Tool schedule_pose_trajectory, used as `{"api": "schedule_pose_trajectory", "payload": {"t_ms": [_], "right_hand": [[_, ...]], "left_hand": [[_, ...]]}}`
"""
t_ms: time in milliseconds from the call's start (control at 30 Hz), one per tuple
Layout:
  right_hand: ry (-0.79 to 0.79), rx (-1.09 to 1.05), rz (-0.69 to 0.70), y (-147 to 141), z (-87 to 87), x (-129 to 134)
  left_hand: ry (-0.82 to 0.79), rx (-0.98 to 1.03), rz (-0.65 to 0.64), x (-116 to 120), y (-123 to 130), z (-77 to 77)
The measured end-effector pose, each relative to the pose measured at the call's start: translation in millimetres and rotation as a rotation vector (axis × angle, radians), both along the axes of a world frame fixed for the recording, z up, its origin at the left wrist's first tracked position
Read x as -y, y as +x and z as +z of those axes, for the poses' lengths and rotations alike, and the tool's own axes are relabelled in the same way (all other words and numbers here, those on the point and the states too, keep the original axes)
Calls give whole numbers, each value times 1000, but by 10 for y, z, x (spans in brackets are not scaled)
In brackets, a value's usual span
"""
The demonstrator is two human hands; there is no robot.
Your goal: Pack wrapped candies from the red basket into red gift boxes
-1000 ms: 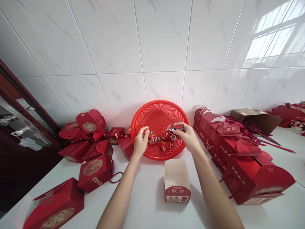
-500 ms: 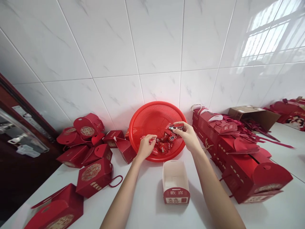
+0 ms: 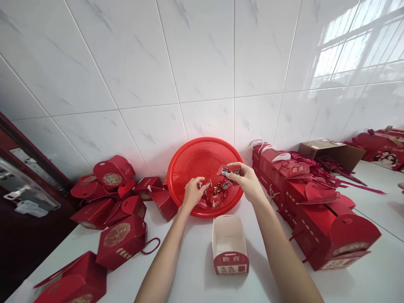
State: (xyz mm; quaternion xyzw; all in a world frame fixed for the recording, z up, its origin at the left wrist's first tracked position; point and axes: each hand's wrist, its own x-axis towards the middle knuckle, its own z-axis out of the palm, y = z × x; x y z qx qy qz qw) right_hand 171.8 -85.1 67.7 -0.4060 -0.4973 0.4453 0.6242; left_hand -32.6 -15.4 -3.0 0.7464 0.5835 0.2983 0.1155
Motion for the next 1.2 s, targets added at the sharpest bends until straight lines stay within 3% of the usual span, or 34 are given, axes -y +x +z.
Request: {"api": "schedule_pose_trajectory", "payload": {"t_ms": [167,267,433,767,1033,1200], "right_hand": [[-7,-1,16,-26,31,39],[-26,-2,65,-60,50,75],[-30,23,157,-91,36,110],[-47,27,290,-166,104,236],[26,-26,340,-165,131,272],[31,-44,328,-164,150,289]], "left_hand": [[-31,704,-113,266,-106,192],[-17,882,-182,482,-108,325],[65,907,-197,732,-89,495],[60,918,-266,931,-131,698],[8,1004,-343,959,-163,690],[-36,1014,-315,964,-150,699]]}}
